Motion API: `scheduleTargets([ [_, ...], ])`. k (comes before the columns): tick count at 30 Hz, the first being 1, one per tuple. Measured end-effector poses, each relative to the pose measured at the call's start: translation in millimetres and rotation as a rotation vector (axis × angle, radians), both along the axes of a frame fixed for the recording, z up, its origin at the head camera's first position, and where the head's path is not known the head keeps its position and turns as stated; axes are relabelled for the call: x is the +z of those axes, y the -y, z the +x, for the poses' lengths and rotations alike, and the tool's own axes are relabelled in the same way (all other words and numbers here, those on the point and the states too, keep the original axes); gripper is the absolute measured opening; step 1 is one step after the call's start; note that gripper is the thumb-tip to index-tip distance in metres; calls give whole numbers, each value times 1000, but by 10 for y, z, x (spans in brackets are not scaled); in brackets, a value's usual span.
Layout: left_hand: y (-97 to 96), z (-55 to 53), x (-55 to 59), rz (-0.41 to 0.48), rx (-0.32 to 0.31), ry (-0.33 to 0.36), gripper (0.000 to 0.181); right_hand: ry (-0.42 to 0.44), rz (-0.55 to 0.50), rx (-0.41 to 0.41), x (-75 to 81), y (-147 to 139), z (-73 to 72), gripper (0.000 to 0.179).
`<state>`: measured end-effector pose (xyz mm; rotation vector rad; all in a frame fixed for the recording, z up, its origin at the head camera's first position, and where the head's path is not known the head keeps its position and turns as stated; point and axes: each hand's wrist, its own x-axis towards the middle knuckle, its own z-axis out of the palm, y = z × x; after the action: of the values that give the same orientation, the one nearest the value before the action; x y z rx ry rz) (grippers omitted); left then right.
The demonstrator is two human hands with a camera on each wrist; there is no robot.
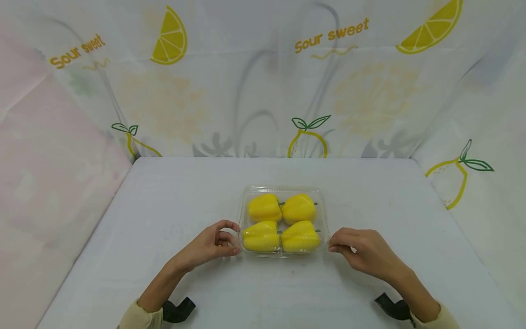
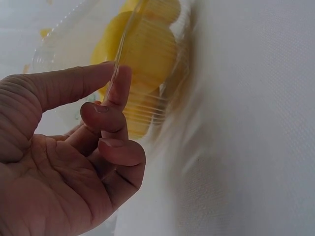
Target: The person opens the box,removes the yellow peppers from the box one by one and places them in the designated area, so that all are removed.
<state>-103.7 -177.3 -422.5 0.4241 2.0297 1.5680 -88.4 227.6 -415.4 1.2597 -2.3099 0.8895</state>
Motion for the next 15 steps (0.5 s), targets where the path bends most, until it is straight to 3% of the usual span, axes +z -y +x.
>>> scheduleTargets([
  [15, 12, -15, 8, 11, -56, -35, 44, -178, -98, -19, 382, -41, -115, 23],
])
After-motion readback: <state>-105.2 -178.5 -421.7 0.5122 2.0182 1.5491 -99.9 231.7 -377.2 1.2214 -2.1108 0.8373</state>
